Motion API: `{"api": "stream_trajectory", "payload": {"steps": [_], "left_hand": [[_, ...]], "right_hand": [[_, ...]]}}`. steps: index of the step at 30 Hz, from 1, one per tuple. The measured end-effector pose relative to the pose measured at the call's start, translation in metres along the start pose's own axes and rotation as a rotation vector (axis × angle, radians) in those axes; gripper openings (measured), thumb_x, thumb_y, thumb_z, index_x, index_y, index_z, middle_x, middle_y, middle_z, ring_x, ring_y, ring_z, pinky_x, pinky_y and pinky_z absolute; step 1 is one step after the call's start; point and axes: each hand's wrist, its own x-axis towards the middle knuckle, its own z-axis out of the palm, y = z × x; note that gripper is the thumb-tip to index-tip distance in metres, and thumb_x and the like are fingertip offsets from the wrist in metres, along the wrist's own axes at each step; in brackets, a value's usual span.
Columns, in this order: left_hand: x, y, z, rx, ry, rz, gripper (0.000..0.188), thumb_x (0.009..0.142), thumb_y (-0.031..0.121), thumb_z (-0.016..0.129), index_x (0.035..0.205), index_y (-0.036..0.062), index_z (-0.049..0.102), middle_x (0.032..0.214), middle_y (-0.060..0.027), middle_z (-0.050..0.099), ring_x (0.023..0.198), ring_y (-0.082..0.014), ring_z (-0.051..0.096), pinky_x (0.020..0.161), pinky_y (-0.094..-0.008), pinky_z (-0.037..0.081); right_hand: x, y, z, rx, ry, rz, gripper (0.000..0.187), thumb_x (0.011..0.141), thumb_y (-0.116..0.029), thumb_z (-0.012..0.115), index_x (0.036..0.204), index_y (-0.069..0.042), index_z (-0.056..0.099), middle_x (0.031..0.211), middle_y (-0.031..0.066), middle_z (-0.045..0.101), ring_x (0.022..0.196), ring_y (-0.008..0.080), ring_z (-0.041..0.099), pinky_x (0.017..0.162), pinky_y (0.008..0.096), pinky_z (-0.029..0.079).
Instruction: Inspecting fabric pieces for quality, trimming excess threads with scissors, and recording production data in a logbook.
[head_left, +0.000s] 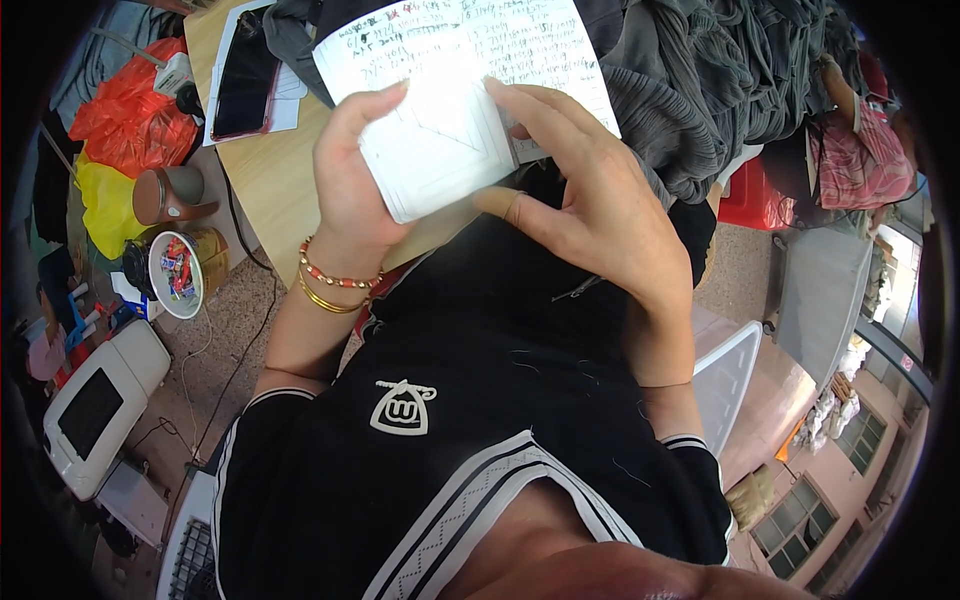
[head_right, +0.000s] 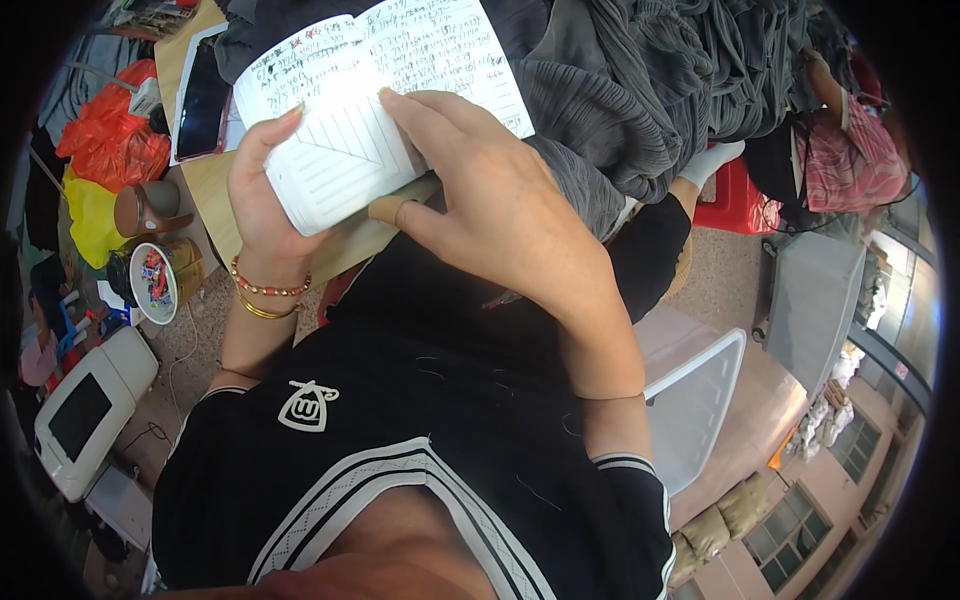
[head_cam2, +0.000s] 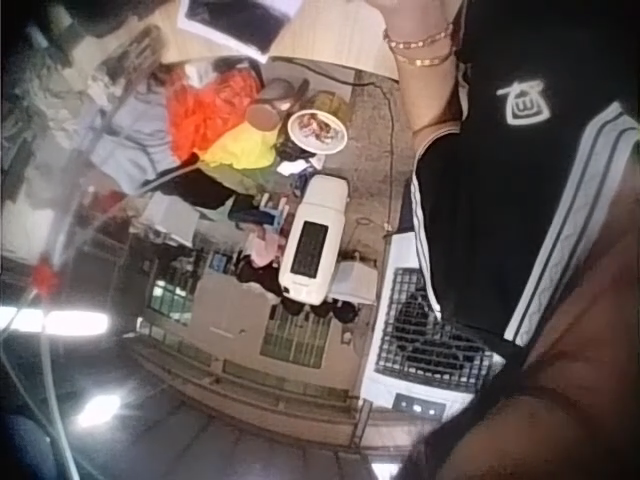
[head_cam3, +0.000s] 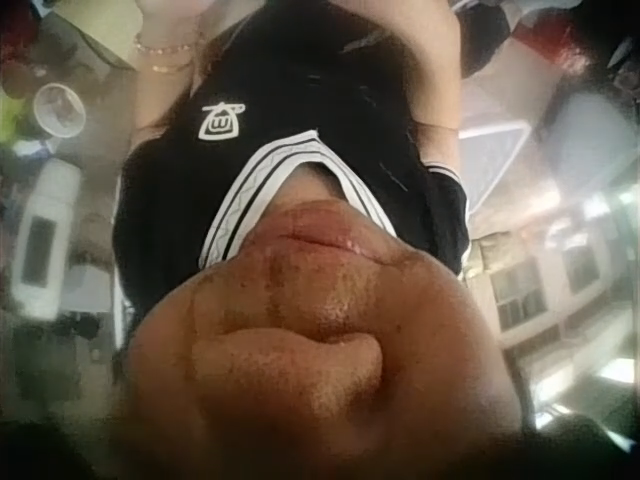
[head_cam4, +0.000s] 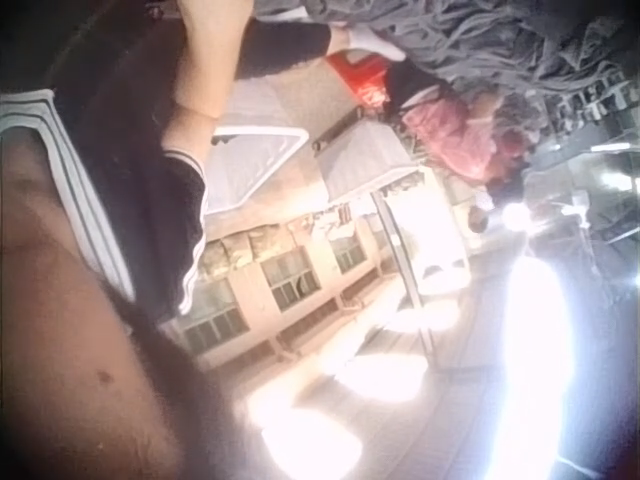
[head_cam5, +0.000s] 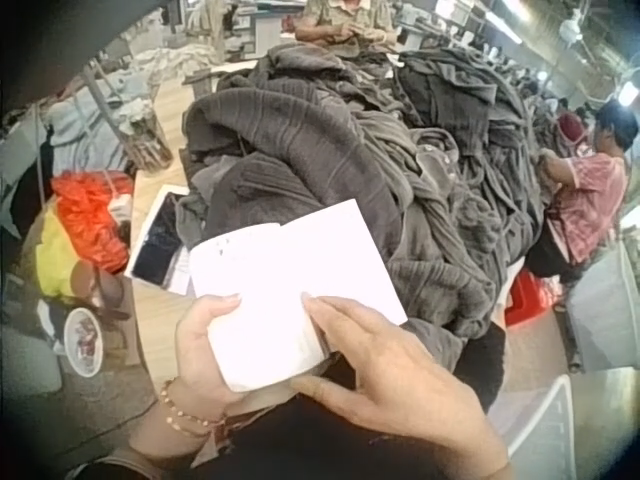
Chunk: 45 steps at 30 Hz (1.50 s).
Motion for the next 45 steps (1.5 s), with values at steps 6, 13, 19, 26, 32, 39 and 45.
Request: {"api": "stream_trajectory", "payload": {"steps": [6, 13, 19, 26, 32, 39, 45], "left_hand": [[0.006, 0.019, -0.002, -0.034, -0.059, -0.054, 0.049, 0.092, 0.024, 0.051, 0.129, -0.0079, 0.051, 0.122, -0.0191, 0.063, 0.110, -0.0307, 0.065, 0.097, -0.0426, 0.052], [0.013, 0.000, 0.005, 0.174, 0.109, 0.057, 0.044, 0.090, 0.023, 0.056, 0.126, -0.0026, 0.055, 0.115, -0.0162, 0.067, 0.102, -0.0294, 0.068, 0.093, -0.0421, 0.055], [0.011, -0.025, 0.014, 0.197, 0.160, 0.175, 0.041, 0.092, 0.023, 0.055, 0.121, -0.0056, 0.057, 0.110, -0.0149, 0.067, 0.099, -0.0244, 0.068, 0.089, -0.0382, 0.055], [0.031, -0.053, 0.017, 0.150, 0.001, 0.264, 0.033, 0.093, 0.018, 0.057, 0.116, -0.0053, 0.061, 0.110, -0.0116, 0.067, 0.102, -0.0188, 0.065, 0.089, -0.0333, 0.052], [0.034, -0.053, 0.017, 0.128, 0.022, 0.359, 0.025, 0.092, 0.016, 0.057, 0.110, -0.0009, 0.064, 0.105, -0.0076, 0.067, 0.104, -0.0147, 0.060, 0.090, -0.0305, 0.047], [0.035, -0.053, 0.014, -0.039, 0.088, 0.208, 0.036, 0.090, 0.022, 0.060, 0.115, -0.0047, 0.062, 0.111, -0.0123, 0.068, 0.099, -0.0221, 0.067, 0.090, -0.0366, 0.052], [0.021, -0.015, -0.016, -0.017, 0.123, 0.030, 0.042, 0.091, 0.022, 0.055, 0.123, -0.0038, 0.056, 0.116, -0.0153, 0.067, 0.107, -0.0292, 0.066, 0.095, -0.0434, 0.053]], "right_hand": [[0.002, 0.003, 0.006, -0.297, 0.062, -0.158, 0.057, 0.071, -0.001, 0.070, 0.127, -0.007, 0.061, 0.111, 0.0075, 0.067, 0.098, 0.0297, 0.062, 0.082, 0.0385, 0.053], [-0.001, 0.011, -0.003, -0.374, 0.022, -0.196, 0.057, 0.072, -0.007, 0.075, 0.128, -0.011, 0.063, 0.117, 0.0085, 0.068, 0.106, 0.0310, 0.060, 0.091, 0.0398, 0.047], [-0.001, 0.028, -0.017, -0.325, 0.098, -0.149, 0.057, 0.080, -0.013, 0.078, 0.133, -0.005, 0.059, 0.136, 0.0147, 0.058, 0.132, 0.0315, 0.050, 0.109, 0.0396, 0.038], [-0.006, 0.048, -0.017, 0.045, 0.264, 0.262, 0.052, 0.093, -0.016, 0.068, 0.141, -0.001, 0.051, 0.127, 0.0143, 0.061, 0.102, 0.0132, 0.057, 0.078, 0.0234, 0.044], [0.002, 0.051, -0.008, 0.093, 0.169, 0.333, 0.051, 0.099, -0.013, 0.061, 0.143, 0.007, 0.044, 0.137, 0.0147, 0.054, 0.118, 0.0168, 0.054, 0.101, 0.0268, 0.040], [0.004, 0.060, -0.019, -0.040, 0.201, 0.262, 0.058, 0.094, -0.015, 0.067, 0.141, 0.010, 0.045, 0.132, 0.0149, 0.056, 0.115, 0.0183, 0.055, 0.098, 0.0263, 0.042], [-0.001, 0.048, -0.013, 0.311, 0.392, 0.183, 0.051, 0.084, -0.008, 0.075, 0.131, 0.003, 0.058, 0.129, 0.0152, 0.061, 0.117, 0.0221, 0.059, 0.101, 0.0329, 0.044]]}}
